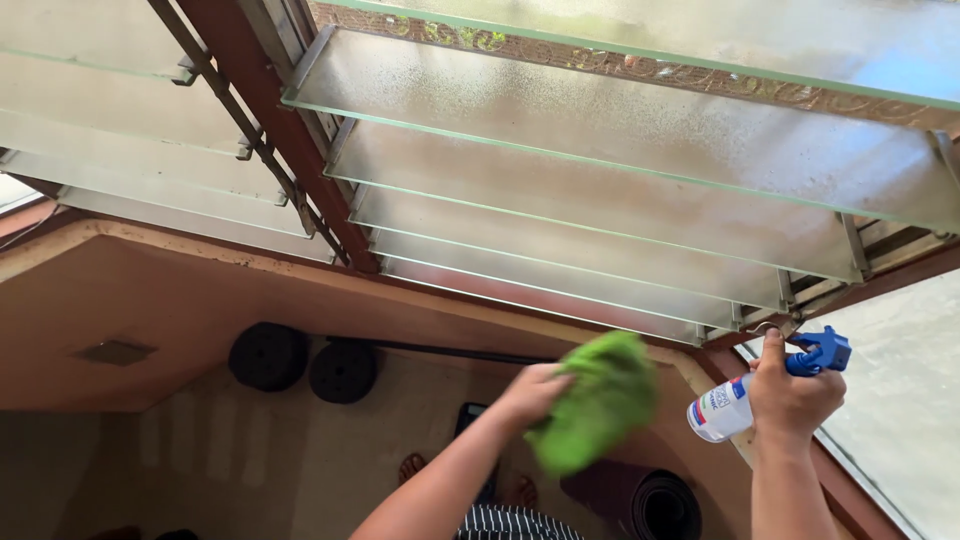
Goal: Cleaning glass jalousie window panes using a spray bottle and cloth.
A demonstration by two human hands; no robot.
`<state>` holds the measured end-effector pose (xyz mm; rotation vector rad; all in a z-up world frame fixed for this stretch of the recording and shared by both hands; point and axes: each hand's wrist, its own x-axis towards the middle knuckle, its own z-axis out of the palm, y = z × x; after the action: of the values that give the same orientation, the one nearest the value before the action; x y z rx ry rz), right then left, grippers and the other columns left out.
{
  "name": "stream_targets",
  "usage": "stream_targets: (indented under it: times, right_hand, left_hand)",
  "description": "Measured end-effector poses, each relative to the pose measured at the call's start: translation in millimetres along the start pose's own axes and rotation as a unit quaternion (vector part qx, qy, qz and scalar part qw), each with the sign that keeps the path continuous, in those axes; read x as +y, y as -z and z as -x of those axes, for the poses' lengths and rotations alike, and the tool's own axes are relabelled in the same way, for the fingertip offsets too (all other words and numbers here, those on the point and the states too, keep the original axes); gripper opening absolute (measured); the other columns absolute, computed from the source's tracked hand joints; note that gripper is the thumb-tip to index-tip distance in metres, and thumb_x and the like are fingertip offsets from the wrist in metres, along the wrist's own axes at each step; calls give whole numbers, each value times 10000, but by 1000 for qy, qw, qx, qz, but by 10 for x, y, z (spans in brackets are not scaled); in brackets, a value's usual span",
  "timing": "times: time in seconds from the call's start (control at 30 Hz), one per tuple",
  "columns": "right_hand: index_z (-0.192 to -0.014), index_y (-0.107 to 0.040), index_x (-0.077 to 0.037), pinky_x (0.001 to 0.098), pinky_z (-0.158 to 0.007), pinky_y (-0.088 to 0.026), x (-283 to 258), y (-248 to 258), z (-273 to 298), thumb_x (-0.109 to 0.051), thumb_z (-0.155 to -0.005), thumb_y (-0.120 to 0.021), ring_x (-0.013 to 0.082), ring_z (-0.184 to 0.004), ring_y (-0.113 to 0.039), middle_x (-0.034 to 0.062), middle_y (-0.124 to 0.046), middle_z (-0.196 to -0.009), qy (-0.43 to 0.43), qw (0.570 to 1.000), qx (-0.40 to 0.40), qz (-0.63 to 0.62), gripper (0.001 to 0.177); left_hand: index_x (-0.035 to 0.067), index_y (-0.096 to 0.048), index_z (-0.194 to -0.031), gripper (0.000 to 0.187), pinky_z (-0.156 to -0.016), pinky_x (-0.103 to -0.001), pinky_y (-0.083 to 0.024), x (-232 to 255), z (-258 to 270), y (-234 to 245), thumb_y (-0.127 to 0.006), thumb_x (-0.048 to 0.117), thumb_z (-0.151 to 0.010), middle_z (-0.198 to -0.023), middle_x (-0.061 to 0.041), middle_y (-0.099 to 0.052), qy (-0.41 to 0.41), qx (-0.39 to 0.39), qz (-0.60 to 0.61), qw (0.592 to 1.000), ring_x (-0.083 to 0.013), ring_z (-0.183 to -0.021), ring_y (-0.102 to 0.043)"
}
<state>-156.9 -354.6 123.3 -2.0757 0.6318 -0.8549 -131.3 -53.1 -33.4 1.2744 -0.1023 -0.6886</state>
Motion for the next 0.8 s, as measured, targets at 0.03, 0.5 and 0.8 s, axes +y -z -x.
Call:
stream_targets:
  times: [0.03,0.5,0.8]
  right_hand:
    - [-864,-658,61,331,-693,-571,-6,-1,2,-191,-1097,-772,203,-674,-694,120,-710,-750,-1,1000,-1,0,362]
    - [-823,-688,18,348,-710,-572,146,12,-70,-284,-1071,-799,236,-645,-702,137,-713,-739,-1,992,38,119,406]
    - [-967,-688,-2,328,-698,-564,-224,-28,142,-272,-1062,-781,203,-655,-689,93,-711,-766,-46,998,22,48,301]
  left_hand:
    - [56,-734,-1199,279,-856,-367,-567,63,177,240,-596,233,-1034,-1052,-43,-746,1,1,0,1000,-154,-955,-689]
    - [5,-578,-1347,534,-990,-493,-554,237,-737,986,-508,428,-1028,-1245,-168,-705,26,63,455,888,-326,-1139,-676]
    - [-18,-590,-1326,562,-979,-469,-544,229,-880,793,-484,457,-1047,-1230,-180,-696,22,26,481,876,-330,-1104,-675]
